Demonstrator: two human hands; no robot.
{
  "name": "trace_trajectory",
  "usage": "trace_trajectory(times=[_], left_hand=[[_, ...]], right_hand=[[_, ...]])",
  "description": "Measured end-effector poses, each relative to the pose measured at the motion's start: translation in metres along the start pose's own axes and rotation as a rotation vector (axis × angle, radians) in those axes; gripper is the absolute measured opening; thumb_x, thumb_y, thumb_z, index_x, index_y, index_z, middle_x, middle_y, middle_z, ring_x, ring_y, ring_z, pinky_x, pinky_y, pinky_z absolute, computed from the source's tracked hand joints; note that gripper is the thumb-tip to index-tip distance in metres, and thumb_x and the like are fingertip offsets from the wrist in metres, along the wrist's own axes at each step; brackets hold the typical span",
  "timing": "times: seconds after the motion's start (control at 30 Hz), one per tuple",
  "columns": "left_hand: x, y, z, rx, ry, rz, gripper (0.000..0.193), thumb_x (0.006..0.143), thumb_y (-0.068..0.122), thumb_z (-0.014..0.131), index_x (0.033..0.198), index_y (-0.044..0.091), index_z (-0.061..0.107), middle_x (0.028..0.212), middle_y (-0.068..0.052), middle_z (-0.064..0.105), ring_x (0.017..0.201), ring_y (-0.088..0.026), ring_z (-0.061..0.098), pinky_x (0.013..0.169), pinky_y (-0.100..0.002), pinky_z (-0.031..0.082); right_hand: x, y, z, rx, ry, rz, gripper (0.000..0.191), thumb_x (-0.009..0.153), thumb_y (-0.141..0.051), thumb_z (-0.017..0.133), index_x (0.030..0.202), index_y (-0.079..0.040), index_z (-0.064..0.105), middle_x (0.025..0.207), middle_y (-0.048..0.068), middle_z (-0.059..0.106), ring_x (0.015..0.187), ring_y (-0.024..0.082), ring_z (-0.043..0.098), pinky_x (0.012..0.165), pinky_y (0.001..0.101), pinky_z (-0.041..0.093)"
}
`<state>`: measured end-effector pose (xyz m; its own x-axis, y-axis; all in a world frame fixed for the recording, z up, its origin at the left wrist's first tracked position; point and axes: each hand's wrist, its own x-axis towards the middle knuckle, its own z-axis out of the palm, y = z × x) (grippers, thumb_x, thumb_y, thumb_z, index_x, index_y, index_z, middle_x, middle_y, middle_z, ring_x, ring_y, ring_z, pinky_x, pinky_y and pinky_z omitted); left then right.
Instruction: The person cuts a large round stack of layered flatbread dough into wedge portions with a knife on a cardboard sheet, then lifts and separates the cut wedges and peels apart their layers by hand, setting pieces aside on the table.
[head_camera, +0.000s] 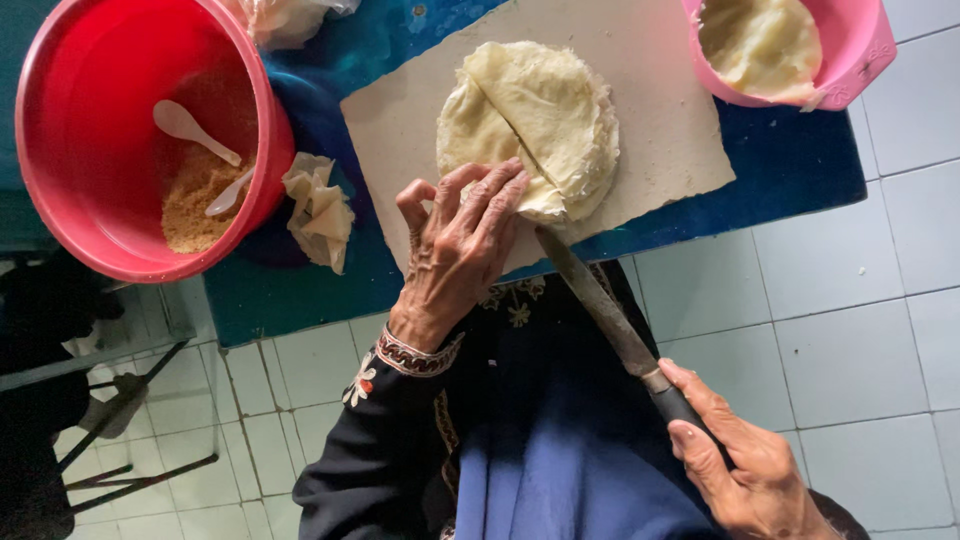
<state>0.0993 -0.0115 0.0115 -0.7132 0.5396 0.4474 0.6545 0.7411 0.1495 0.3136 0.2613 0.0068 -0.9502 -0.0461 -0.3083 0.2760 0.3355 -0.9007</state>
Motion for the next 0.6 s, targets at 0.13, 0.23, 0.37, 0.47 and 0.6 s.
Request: trace_trajectory(times=[0.13,0.23,0.37,0.47,0.6], left_hand=[[0.000,0.001,0.001,-0.050,0.013,-0.027,0.037,0.099,0.015,0.075,0.134,0.007,0.065,0.141,-0.001,0.064,0.125,-0.021,0.058,0.105,-0.043,0.031],[0.001,0.003,-0.001,-0.096,0.019,-0.052,0.037,0.100,0.013,0.074,0.135,0.008,0.064,0.141,-0.001,0.064,0.126,-0.022,0.058,0.107,-0.044,0.032],[0.004,0.004,-0.008,-0.136,-0.001,-0.053,0.045,0.092,0.012,0.074,0.135,0.009,0.063,0.141,-0.001,0.063,0.127,-0.024,0.058,0.108,-0.045,0.032],[0.008,0.004,-0.009,-0.174,0.000,-0.064,0.050,0.082,0.015,0.076,0.130,0.008,0.062,0.137,-0.002,0.063,0.124,-0.024,0.057,0.105,-0.046,0.031],[0.011,0.000,-0.009,-0.129,-0.015,-0.036,0.052,0.082,0.015,0.077,0.132,0.010,0.064,0.134,-0.001,0.065,0.121,-0.022,0.059,0.103,-0.044,0.030]], right_hand=[[-0.002,-0.001,-0.004,0.246,-0.060,0.248,0.061,0.100,-0.016,0.057,0.160,-0.010,0.050,0.075,0.006,0.063,0.050,0.009,0.049,0.041,0.0227,0.045],[0.011,-0.008,0.008,0.262,-0.039,0.360,0.061,0.094,-0.018,0.053,0.154,-0.014,0.051,0.070,0.008,0.063,0.043,0.010,0.048,0.040,0.0249,0.042],[0.024,-0.026,0.016,0.325,-0.063,0.296,0.056,0.097,-0.019,0.051,0.152,-0.012,0.049,0.072,0.007,0.062,0.045,0.009,0.048,0.042,0.0238,0.044],[0.024,-0.039,0.019,0.312,-0.032,0.270,0.056,0.096,-0.020,0.052,0.151,-0.012,0.050,0.072,0.006,0.063,0.046,0.009,0.049,0.042,0.0236,0.044],[0.017,-0.038,0.023,0.231,0.011,0.229,0.058,0.093,-0.020,0.056,0.150,-0.012,0.049,0.070,0.005,0.064,0.046,0.009,0.052,0.041,0.0233,0.045]])
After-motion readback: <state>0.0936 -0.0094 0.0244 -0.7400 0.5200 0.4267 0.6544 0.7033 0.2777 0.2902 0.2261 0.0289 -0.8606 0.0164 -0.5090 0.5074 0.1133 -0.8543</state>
